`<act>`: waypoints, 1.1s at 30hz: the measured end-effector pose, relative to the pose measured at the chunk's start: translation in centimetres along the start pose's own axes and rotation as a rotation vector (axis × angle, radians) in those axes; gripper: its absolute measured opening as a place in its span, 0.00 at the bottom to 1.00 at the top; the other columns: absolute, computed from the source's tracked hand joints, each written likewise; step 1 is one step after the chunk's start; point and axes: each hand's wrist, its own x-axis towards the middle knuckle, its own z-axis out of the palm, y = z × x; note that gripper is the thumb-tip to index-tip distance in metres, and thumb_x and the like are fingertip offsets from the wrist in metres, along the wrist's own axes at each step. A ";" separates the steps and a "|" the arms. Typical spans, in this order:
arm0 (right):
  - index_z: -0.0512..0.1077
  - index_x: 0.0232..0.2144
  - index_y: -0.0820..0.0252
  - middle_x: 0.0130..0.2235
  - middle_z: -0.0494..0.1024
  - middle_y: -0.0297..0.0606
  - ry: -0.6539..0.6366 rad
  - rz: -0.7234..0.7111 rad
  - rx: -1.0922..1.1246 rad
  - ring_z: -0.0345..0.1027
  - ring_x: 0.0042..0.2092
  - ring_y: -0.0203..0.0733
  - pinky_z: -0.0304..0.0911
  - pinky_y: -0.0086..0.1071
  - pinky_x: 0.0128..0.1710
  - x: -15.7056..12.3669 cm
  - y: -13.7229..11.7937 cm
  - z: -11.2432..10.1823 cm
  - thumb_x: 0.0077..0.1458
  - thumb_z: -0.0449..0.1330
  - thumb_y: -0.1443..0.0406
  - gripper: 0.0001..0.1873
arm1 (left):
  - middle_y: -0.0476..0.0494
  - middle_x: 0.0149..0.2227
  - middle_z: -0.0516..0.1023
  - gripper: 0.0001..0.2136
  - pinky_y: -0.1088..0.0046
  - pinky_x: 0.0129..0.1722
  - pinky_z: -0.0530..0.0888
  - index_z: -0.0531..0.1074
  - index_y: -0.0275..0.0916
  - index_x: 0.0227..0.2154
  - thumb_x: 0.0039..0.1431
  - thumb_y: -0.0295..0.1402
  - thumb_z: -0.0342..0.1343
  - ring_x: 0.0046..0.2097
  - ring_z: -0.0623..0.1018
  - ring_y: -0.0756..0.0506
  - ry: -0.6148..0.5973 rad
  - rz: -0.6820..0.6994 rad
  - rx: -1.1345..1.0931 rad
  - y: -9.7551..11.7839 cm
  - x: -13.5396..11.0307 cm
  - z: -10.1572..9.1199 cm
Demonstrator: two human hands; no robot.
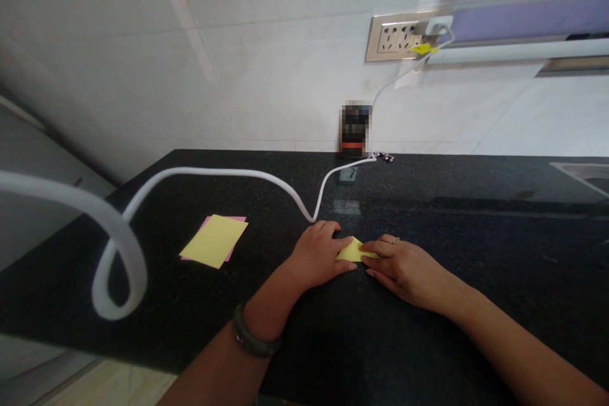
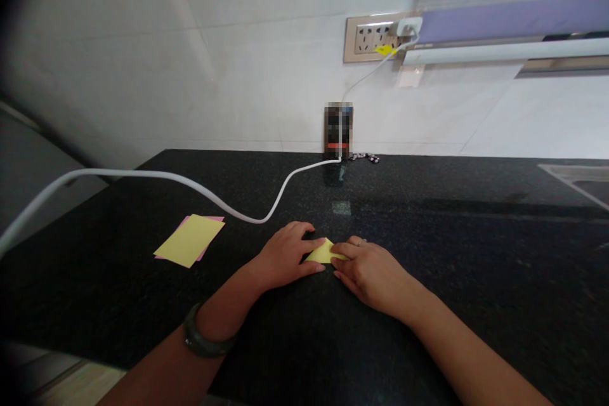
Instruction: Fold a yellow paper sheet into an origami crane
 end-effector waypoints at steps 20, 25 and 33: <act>0.72 0.35 0.59 0.39 0.72 0.40 -0.030 -0.004 0.017 0.63 0.39 0.40 0.59 0.35 0.39 0.0 0.1 0.0 0.53 0.50 0.67 0.12 | 0.43 0.46 0.62 0.23 0.63 0.45 0.60 0.64 0.45 0.46 0.49 0.49 0.47 0.48 0.62 0.41 -0.005 -0.005 -0.011 0.1 0.0 -0.2; 0.72 0.35 0.58 0.38 0.72 0.40 -0.034 0.003 0.006 0.63 0.38 0.40 0.60 0.35 0.38 0.0 0.0 -0.2 0.53 0.50 0.67 0.11 | 0.43 0.47 0.62 0.23 0.63 0.46 0.60 0.64 0.45 0.46 0.48 0.49 0.47 0.48 0.62 0.41 -0.003 -0.014 -0.013 0.1 -0.1 -0.2; 0.73 0.33 0.58 0.38 0.73 0.40 -0.018 0.006 0.012 0.63 0.38 0.40 0.60 0.34 0.38 0.0 0.1 -0.1 0.52 0.51 0.67 0.10 | 0.42 0.46 0.62 0.26 0.63 0.45 0.60 0.56 0.45 0.52 0.50 0.48 0.46 0.48 0.62 0.42 -0.011 -0.013 0.025 0.4 -0.2 -0.2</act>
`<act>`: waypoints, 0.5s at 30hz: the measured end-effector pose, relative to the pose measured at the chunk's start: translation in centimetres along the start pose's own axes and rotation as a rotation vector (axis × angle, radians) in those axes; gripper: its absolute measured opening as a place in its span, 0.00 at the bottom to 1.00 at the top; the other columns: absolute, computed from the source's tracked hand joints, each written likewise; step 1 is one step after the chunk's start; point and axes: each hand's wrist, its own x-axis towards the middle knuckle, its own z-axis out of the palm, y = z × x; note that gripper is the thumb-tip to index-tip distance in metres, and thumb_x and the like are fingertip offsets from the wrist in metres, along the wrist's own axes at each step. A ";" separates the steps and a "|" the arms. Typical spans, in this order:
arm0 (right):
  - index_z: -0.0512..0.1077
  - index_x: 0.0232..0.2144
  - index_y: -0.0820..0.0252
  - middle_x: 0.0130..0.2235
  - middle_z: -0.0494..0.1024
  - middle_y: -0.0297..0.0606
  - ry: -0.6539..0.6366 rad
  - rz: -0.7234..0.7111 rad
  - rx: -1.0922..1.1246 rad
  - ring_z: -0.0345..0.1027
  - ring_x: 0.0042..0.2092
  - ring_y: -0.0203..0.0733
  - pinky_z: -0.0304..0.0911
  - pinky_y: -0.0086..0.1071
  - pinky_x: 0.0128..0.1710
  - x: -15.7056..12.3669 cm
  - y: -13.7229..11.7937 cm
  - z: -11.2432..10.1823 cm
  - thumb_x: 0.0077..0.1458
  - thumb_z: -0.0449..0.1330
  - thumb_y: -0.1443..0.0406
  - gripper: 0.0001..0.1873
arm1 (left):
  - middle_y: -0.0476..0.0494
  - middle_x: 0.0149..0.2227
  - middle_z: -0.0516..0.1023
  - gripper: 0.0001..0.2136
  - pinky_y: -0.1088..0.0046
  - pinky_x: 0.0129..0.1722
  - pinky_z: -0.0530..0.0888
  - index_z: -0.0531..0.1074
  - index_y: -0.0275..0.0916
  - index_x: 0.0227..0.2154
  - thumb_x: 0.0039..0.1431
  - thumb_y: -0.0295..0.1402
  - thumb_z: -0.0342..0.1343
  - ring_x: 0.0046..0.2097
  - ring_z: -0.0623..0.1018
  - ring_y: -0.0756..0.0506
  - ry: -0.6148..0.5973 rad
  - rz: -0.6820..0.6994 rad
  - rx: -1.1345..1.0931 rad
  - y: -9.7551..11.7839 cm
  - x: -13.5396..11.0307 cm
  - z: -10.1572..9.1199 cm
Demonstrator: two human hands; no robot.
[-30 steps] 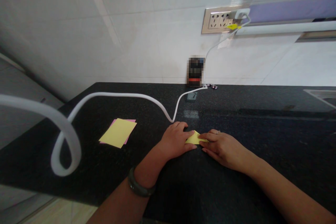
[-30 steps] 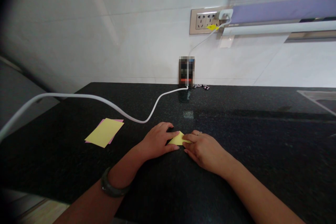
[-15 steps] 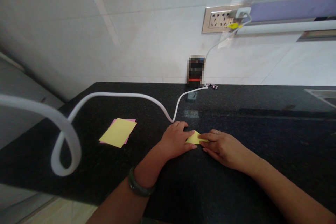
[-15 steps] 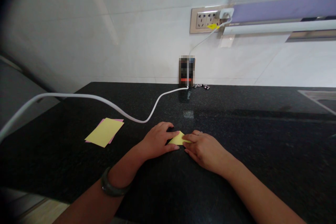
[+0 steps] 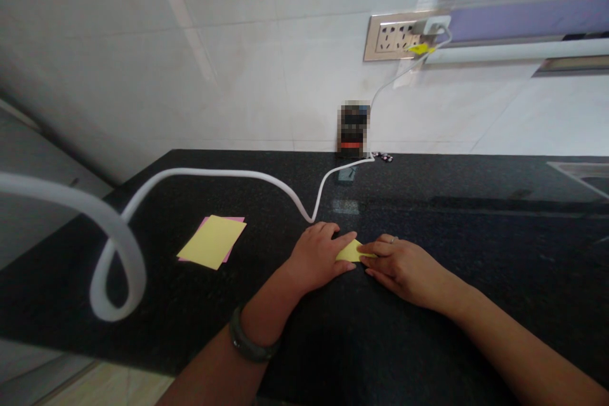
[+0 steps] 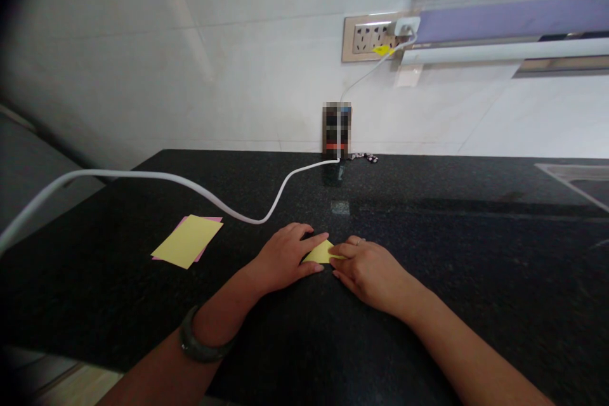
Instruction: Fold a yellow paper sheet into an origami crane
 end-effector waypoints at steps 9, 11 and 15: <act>0.72 0.35 0.59 0.39 0.73 0.41 0.001 -0.006 -0.003 0.64 0.38 0.40 0.60 0.35 0.38 -0.1 0.2 0.2 0.53 0.50 0.67 0.12 | 0.38 0.47 0.61 0.33 0.58 0.44 0.60 0.61 0.41 0.49 0.45 0.58 0.39 0.48 0.61 0.38 -0.005 -0.024 0.040 1.1 0.1 -0.2; 0.72 0.34 0.59 0.38 0.73 0.41 0.004 -0.004 -0.004 0.64 0.38 0.40 0.60 0.35 0.38 0.0 0.2 0.2 0.53 0.50 0.66 0.12 | 0.37 0.48 0.61 0.33 0.57 0.46 0.59 0.60 0.40 0.49 0.45 0.57 0.39 0.50 0.60 0.38 -0.002 -0.020 0.063 1.4 0.0 -0.2; 0.73 0.33 0.59 0.36 0.73 0.41 -0.008 0.007 -0.012 0.64 0.38 0.40 0.60 0.34 0.38 0.0 0.1 0.1 0.54 0.49 0.66 0.12 | 0.42 0.49 0.63 0.27 0.57 0.50 0.54 0.60 0.41 0.48 0.49 0.52 0.43 0.53 0.57 0.40 0.007 0.085 0.076 1.7 -0.1 -0.3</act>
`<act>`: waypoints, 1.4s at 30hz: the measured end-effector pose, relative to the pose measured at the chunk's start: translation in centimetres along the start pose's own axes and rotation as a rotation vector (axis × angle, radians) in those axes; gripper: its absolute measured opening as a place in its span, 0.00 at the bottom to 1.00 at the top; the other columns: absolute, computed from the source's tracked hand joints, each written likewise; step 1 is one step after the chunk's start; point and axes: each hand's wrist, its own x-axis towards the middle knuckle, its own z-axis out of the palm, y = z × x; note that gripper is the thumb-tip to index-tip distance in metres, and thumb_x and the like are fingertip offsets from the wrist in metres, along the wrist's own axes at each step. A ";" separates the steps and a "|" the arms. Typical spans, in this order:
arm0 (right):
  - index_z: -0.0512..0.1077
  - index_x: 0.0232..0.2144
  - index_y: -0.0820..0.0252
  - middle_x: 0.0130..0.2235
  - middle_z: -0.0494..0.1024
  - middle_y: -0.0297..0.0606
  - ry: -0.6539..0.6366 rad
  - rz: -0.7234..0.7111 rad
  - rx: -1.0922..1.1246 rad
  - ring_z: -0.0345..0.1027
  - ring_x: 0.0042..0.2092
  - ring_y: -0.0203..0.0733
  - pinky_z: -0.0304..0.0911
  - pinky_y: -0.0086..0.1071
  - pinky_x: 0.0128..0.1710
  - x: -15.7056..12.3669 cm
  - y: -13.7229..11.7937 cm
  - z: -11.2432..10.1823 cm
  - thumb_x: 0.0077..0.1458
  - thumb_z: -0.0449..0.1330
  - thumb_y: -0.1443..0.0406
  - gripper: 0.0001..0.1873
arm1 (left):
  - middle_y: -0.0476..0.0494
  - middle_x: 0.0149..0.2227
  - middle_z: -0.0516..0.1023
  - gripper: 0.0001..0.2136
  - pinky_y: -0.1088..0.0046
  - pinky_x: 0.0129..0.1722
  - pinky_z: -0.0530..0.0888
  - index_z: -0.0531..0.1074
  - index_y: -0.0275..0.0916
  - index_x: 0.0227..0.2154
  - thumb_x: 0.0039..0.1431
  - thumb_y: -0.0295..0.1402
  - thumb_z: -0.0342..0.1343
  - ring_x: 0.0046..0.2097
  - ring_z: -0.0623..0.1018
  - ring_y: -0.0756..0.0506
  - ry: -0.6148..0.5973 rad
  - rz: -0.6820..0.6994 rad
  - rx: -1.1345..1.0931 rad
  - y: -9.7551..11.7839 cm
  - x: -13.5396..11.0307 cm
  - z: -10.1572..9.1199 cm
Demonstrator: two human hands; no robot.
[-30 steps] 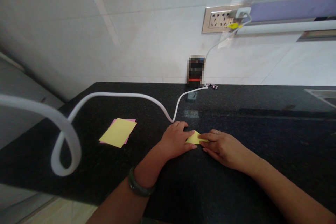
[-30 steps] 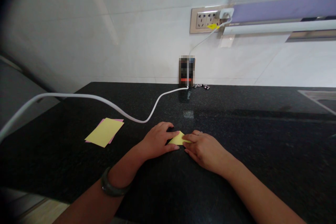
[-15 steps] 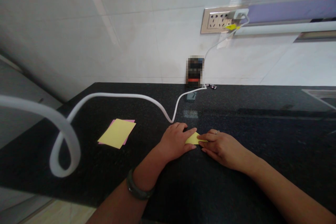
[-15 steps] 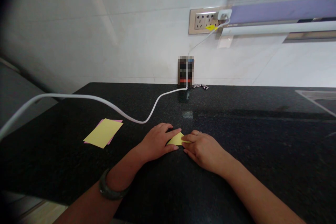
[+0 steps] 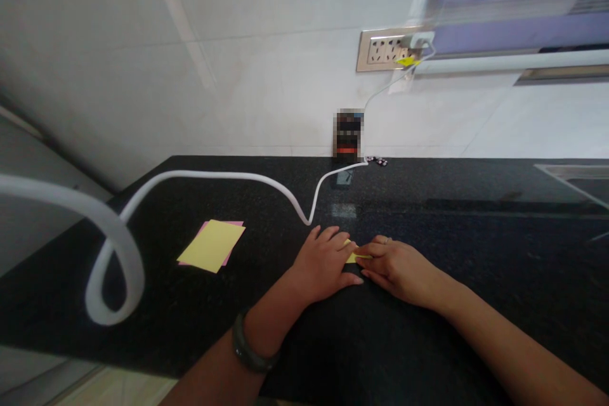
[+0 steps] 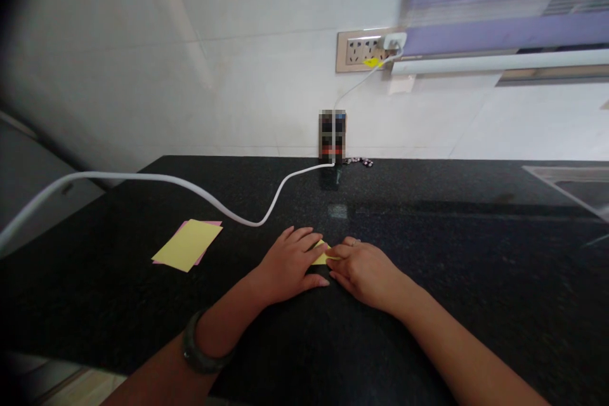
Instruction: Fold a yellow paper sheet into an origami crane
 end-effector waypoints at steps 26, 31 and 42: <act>0.68 0.41 0.56 0.32 0.66 0.39 -0.162 0.118 -0.237 0.60 0.34 0.40 0.53 0.31 0.34 1.7 1.6 0.2 0.52 0.49 0.68 0.14 | 0.44 0.42 0.69 0.23 0.62 0.45 0.60 0.66 0.35 0.40 0.50 0.50 0.43 0.46 0.65 0.41 0.008 0.026 -0.013 0.4 0.1 0.5; 0.68 0.41 0.58 0.33 0.65 0.40 -0.168 0.109 -0.201 0.59 0.35 0.39 0.53 0.31 0.35 0.8 1.6 0.0 0.53 0.47 0.69 0.14 | 0.44 0.39 0.69 0.23 0.63 0.43 0.61 0.66 0.35 0.40 0.50 0.50 0.44 0.44 0.65 0.42 0.011 0.015 -0.020 0.5 0.2 0.3; 0.66 0.44 0.57 0.32 0.64 0.39 -0.169 0.163 -0.194 0.57 0.33 0.40 0.52 0.32 0.33 -2.5 0.7 0.4 0.55 0.45 0.68 0.16 | 0.43 0.38 0.69 0.21 0.66 0.40 0.64 0.67 0.35 0.36 0.50 0.49 0.45 0.44 0.66 0.42 -0.039 -0.009 -0.035 0.6 0.3 0.0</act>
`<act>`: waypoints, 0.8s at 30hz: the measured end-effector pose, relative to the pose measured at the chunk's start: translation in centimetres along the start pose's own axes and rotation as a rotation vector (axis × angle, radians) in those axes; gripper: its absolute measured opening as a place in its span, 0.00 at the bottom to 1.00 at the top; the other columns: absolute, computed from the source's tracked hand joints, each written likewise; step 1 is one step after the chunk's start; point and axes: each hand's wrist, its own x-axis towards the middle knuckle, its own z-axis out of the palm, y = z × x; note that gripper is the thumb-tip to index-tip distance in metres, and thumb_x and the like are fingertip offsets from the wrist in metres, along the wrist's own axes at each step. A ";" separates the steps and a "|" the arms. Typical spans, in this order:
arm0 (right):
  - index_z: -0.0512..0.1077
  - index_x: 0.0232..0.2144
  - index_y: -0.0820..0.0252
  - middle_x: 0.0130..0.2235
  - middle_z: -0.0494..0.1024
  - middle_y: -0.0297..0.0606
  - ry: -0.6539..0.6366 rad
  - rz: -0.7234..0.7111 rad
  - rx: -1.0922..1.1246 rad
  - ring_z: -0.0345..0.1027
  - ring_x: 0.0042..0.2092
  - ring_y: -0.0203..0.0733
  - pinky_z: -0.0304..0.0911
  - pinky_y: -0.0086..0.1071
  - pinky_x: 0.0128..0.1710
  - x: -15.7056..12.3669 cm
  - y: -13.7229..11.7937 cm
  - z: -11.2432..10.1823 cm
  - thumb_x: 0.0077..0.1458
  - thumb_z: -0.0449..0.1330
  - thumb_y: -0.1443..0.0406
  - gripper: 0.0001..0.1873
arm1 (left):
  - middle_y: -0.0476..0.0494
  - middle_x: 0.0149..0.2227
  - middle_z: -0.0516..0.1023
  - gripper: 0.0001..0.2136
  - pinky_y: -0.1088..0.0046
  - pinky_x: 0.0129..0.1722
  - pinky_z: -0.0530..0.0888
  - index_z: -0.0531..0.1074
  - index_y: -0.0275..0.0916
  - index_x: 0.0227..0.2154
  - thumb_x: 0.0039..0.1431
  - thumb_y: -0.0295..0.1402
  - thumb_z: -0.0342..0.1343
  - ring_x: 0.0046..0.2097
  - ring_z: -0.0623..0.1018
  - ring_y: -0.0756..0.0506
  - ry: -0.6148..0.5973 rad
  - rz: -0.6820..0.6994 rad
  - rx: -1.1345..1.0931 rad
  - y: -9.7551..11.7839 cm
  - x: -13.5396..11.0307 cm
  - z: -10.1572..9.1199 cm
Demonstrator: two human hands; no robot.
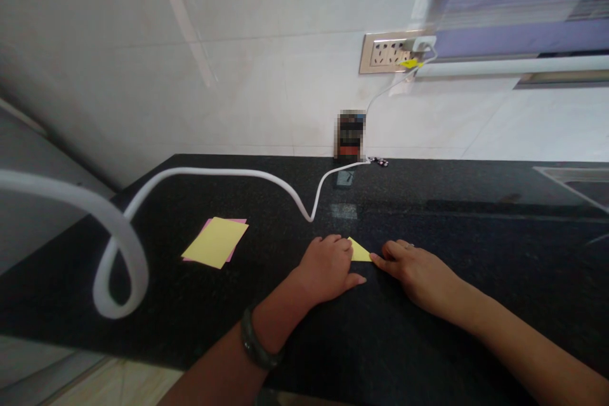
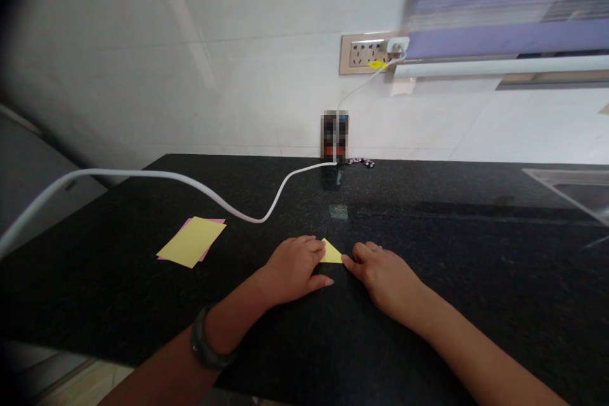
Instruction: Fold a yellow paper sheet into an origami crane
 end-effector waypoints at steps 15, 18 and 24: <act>0.66 0.43 0.57 0.32 0.65 0.38 0.103 0.009 0.037 0.58 0.33 0.38 0.52 0.30 0.32 2.3 -1.2 -0.7 0.53 0.49 0.70 0.15 | 0.42 0.38 0.69 0.23 0.65 0.42 0.63 0.65 0.36 0.41 0.50 0.50 0.45 0.45 0.65 0.42 0.016 0.018 -0.006 -0.3 -0.1 0.4; 0.67 0.42 0.59 0.33 0.66 0.40 0.099 -0.003 -0.031 0.58 0.33 0.40 0.52 0.31 0.31 1.5 -2.0 -0.3 0.53 0.49 0.69 0.14 | 0.43 0.38 0.69 0.22 0.65 0.42 0.63 0.66 0.36 0.39 0.50 0.50 0.45 0.45 0.66 0.42 0.018 0.018 -0.011 -0.2 0.0 0.4; 0.70 0.39 0.53 0.35 0.66 0.40 0.026 -0.069 0.013 0.59 0.35 0.39 0.53 0.32 0.35 0.5 -0.6 -2.5 0.52 0.48 0.71 0.15 | 0.42 0.38 0.69 0.23 0.66 0.41 0.64 0.66 0.35 0.38 0.49 0.50 0.45 0.44 0.66 0.42 0.011 0.021 -0.020 -0.2 0.0 0.2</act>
